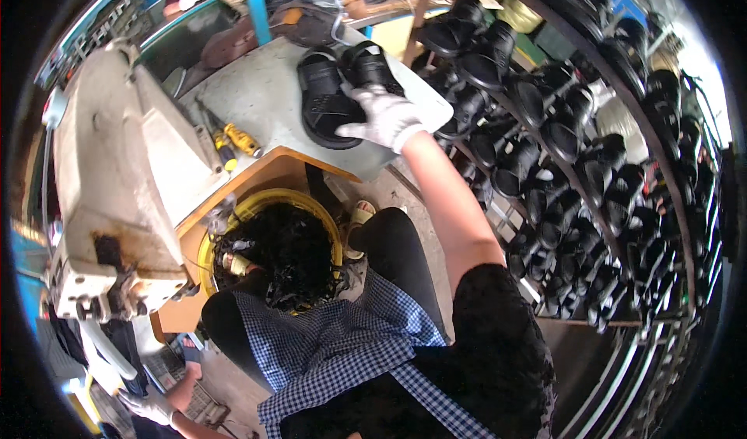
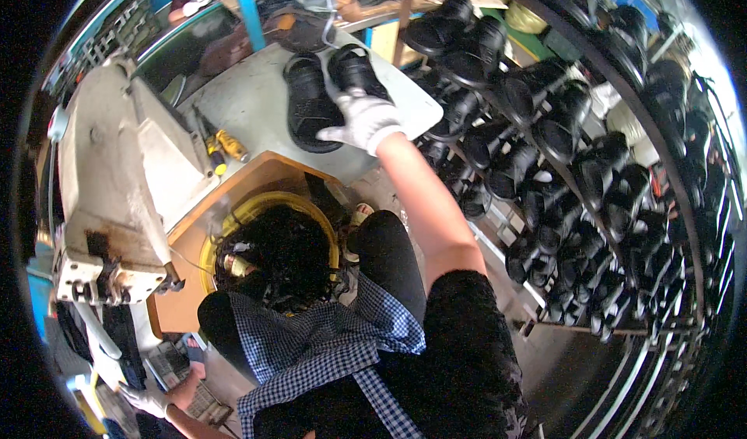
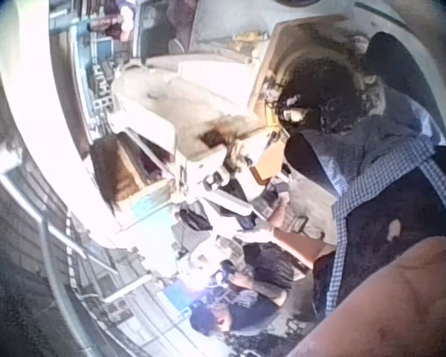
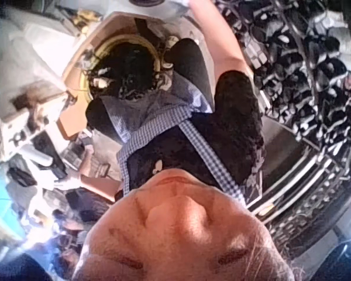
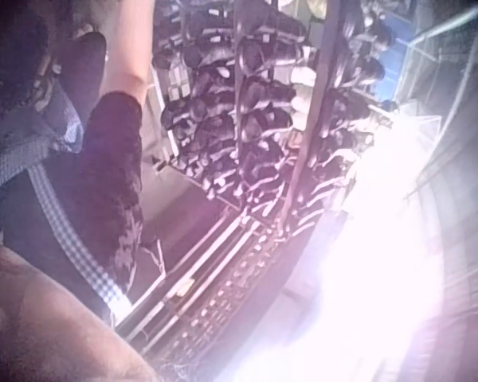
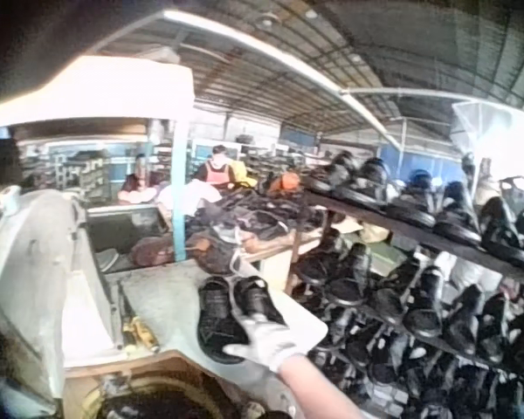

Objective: Assembling shoe components and stitching soles using an industrial machine.

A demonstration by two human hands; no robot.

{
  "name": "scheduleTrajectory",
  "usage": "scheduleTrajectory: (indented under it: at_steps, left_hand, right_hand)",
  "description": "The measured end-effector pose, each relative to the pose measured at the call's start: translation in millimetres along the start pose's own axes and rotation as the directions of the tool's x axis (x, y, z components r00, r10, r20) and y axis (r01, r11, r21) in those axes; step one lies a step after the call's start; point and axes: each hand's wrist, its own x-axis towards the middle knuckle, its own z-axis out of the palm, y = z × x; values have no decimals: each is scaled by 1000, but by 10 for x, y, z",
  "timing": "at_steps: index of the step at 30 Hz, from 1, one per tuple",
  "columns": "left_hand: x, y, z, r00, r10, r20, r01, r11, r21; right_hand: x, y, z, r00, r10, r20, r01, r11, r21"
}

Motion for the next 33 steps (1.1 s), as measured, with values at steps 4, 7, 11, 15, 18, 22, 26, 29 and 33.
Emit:
scheduleTrajectory:
  at_steps: [4, 7, 11, 15, 18, 22, 26, 29, 33]
  left_hand:
    - [341, 202, 164, 996, 64, -61, -70, 993, -90]
    - [685, 435, 149, 982, 131, -137, -154, 974, -167]
    - [781, 581, -142, 966, 164, -200, -207, 954, -218]
    - [676, 726, -629, 959, 149, -242, -208, 948, -242]
    - [715, 928, -1176, 946, 164, -278, -240, 933, -267]
    - [543, 1133, -1399, 879, 363, -308, -436, 874, -216]
    - [148, 1190, -1300, 865, 456, -208, -484, 653, -583]
    - [-132, 1311, -1155, 826, 539, -167, -431, 411, -803]
    - [-297, 1463, -1196, 748, 650, -133, -254, 95, -963]
  right_hand:
    - [294, -275, 188, 997, 43, 69, -37, 996, -75]
    - [260, -123, 336, 993, 70, -90, -67, 997, 27]
    - [-157, -20, 392, 951, -21, -308, 61, 991, 123]
    - [-1311, 86, 454, 900, -9, -436, 52, 995, 87]
    - [-2466, 284, 627, 898, 153, -411, -104, 985, 141]
    - [-3591, 448, 981, 816, 531, -231, -519, 847, 114]
    - [-4212, 822, 1439, 557, 788, -261, -753, 612, 241]
    - [-4412, 1236, 1640, 411, 846, -341, -813, 509, 283]
    - [-4080, 1799, 1413, 415, 884, -213, -895, 440, 81]
